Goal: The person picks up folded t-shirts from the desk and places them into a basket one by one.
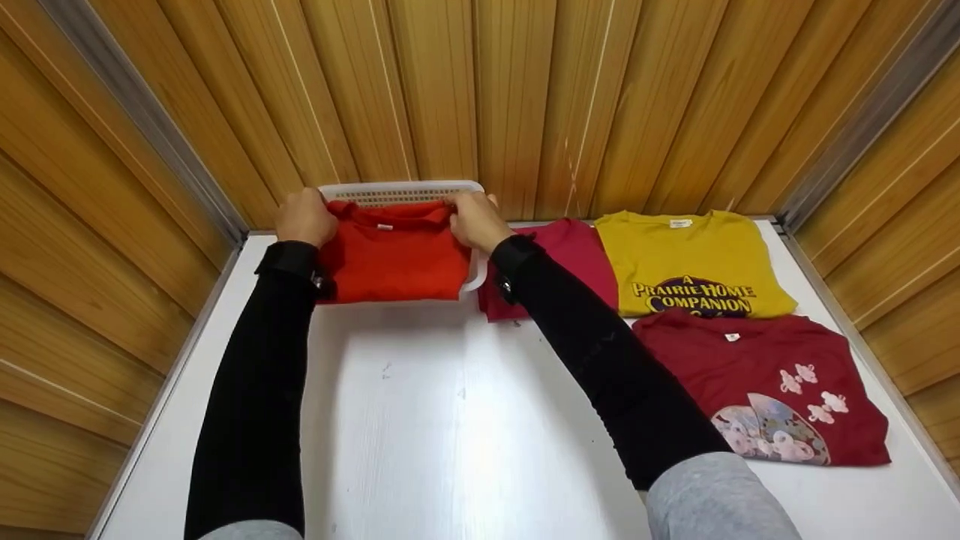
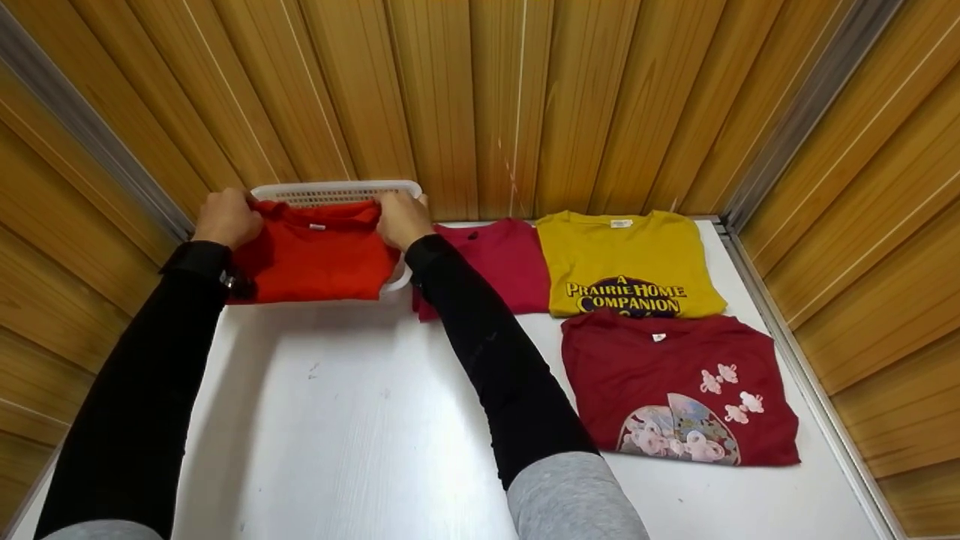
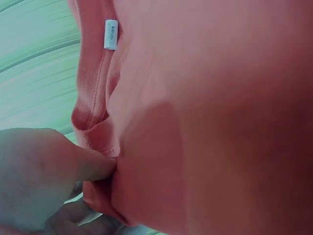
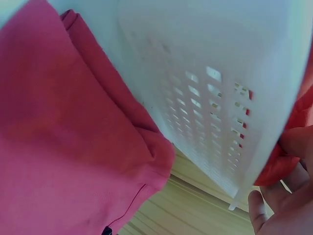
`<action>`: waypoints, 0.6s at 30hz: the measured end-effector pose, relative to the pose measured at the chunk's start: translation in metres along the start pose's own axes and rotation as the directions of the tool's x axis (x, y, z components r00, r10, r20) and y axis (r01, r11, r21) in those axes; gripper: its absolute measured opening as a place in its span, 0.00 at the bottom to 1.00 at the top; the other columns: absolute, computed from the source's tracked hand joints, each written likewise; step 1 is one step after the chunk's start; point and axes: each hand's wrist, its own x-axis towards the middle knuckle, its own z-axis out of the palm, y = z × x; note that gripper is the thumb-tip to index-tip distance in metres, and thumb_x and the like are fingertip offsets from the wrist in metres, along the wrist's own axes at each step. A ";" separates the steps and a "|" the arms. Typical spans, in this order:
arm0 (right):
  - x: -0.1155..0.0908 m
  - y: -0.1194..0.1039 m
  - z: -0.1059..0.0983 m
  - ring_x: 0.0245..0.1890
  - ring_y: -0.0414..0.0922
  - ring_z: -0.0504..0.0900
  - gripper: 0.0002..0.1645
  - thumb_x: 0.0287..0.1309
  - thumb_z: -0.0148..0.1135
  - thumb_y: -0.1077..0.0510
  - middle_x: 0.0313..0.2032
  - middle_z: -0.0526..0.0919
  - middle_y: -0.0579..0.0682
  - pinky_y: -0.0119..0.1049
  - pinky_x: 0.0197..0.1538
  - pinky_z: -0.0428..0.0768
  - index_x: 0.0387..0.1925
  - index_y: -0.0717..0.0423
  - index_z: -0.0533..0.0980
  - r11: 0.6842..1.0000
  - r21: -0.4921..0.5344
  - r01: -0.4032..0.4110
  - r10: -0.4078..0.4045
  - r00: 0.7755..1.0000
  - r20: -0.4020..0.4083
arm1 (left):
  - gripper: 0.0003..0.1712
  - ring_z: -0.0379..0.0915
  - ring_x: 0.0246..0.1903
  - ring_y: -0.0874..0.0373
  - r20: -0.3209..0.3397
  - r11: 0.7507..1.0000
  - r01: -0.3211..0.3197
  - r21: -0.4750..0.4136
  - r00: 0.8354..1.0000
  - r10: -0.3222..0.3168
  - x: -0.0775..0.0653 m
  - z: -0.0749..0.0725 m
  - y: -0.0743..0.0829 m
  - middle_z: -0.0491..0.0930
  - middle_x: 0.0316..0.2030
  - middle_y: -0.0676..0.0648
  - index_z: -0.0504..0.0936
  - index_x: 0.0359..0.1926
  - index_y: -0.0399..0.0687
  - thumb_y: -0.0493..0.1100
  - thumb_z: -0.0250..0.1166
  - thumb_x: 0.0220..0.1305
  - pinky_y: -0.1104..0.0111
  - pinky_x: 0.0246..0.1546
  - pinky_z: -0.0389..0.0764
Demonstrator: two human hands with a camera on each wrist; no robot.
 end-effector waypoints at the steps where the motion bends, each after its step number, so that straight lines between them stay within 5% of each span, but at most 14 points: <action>1: 0.000 0.000 0.001 0.65 0.54 0.86 0.21 0.72 0.60 0.64 0.62 0.91 0.53 0.53 0.64 0.72 0.62 0.56 0.87 1.000 -0.015 0.004 -0.004 1.000 0.009 | 0.23 0.79 0.63 0.21 0.009 1.000 -0.005 0.005 1.000 0.005 0.000 0.002 0.000 0.82 0.61 0.20 0.86 0.56 0.27 0.36 0.60 0.65 0.34 0.65 0.80; 7: -0.001 -0.003 0.006 0.59 0.57 0.88 0.17 0.70 0.60 0.65 0.53 0.93 0.58 0.56 0.68 0.70 0.54 0.59 0.88 0.997 -0.076 0.033 -0.030 0.999 0.043 | 0.22 0.81 0.61 0.22 0.022 1.000 -0.015 0.006 1.000 0.015 0.000 0.010 -0.004 0.83 0.59 0.20 0.87 0.55 0.26 0.34 0.60 0.63 0.35 0.64 0.80; 18: 0.002 0.000 0.007 0.59 0.56 0.89 0.19 0.69 0.62 0.65 0.52 0.94 0.56 0.57 0.70 0.67 0.56 0.55 0.89 0.990 -0.138 -0.018 0.022 0.999 0.026 | 0.21 0.79 0.63 0.25 0.019 1.000 0.000 -0.018 1.000 0.000 0.006 0.009 0.007 0.83 0.62 0.22 0.87 0.56 0.26 0.34 0.62 0.66 0.38 0.67 0.80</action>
